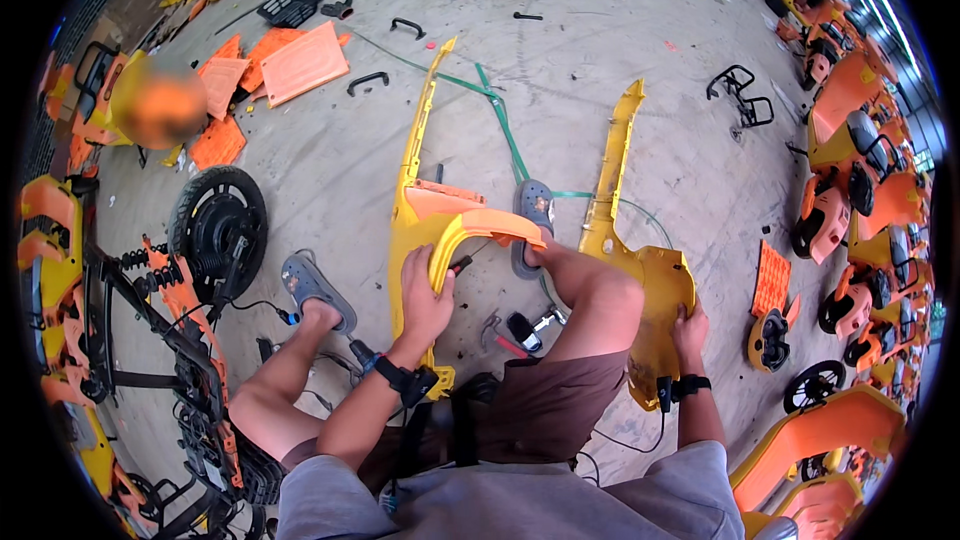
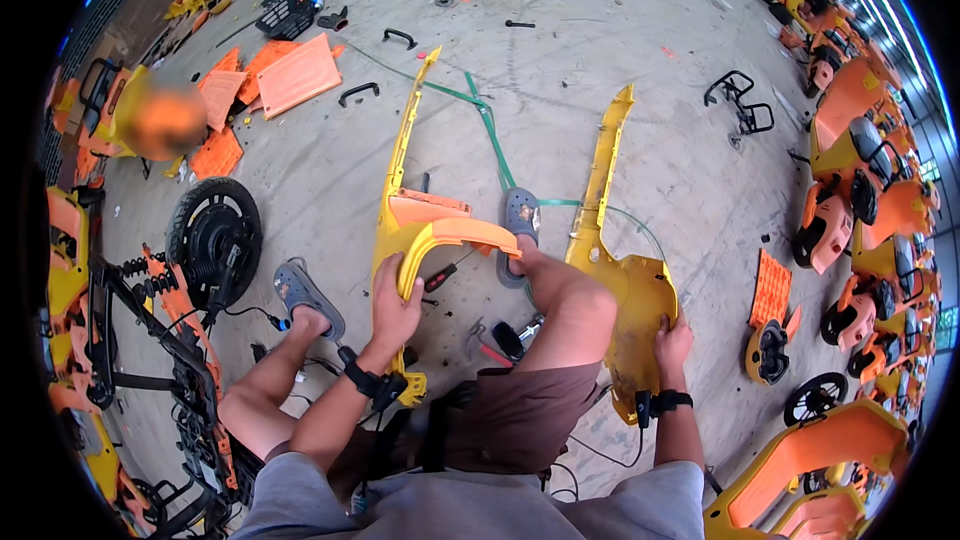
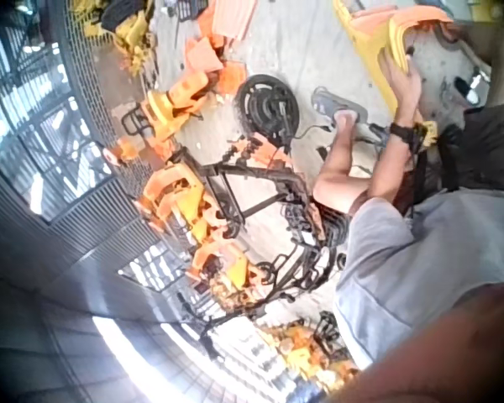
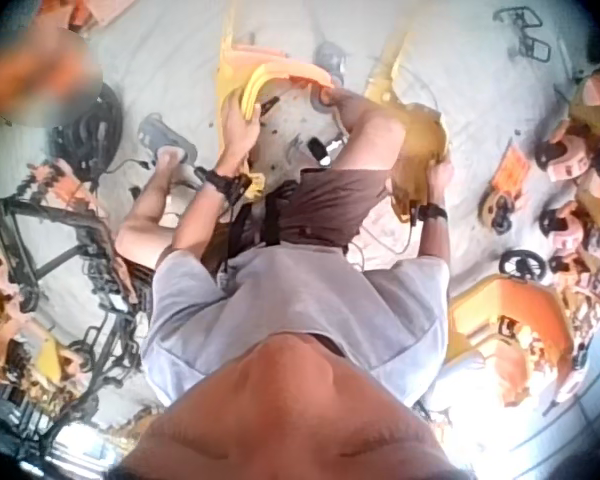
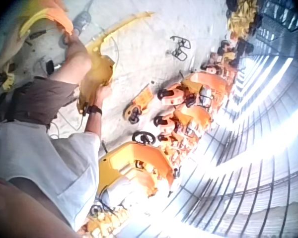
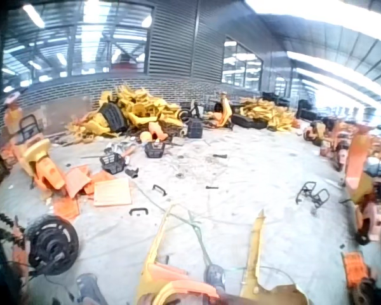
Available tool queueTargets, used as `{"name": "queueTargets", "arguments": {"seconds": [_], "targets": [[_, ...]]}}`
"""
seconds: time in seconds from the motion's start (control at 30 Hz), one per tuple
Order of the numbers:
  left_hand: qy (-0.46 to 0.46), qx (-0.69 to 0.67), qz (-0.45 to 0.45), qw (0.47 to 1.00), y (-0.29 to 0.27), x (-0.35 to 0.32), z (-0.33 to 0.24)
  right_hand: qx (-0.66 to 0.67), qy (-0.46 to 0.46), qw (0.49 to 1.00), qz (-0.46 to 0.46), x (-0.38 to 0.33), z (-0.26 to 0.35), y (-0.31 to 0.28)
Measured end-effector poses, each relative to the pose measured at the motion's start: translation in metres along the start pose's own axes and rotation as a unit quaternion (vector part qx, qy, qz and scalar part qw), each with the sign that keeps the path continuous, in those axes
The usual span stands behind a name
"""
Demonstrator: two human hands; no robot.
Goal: The person assembles plastic body panels onto an electric scooter frame. They fit orange and yellow panels to the frame, align mounting points, and secure them using screws and a power drill. The person also handles a white plastic cover and various small hardware pieces.
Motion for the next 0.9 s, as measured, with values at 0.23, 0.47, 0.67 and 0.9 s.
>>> {"name": "queueTargets", "arguments": {"seconds": [0.23,0.47,0.67,0.9], "targets": [[-0.049,-0.094,-0.071,0.992,-0.054,0.037,0.035,-0.020,-0.036,0.999,-0.019,0.007,0.026,-0.039],[-0.147,-0.257,-0.041,0.954,-0.130,0.044,0.115,0.030,-0.095,0.988,-0.114,0.002,0.167,-0.190],[-0.158,-0.205,0.148,0.955,-0.142,0.017,0.075,0.123,-0.305,0.940,-0.094,0.015,0.321,-0.220],[-0.198,-0.277,-0.072,0.937,-0.167,0.001,0.163,0.291,-0.312,0.898,-0.107,0.034,0.396,-0.051]]}}
Point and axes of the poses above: each hand's wrist, its own x-axis towards the middle knuckle, its own y-axis out of the palm, z = x × y, the point moved 8 cm from there along x, towards the middle knuckle, and after that the axes turned 13 degrees about z, right-handed, at the moved point
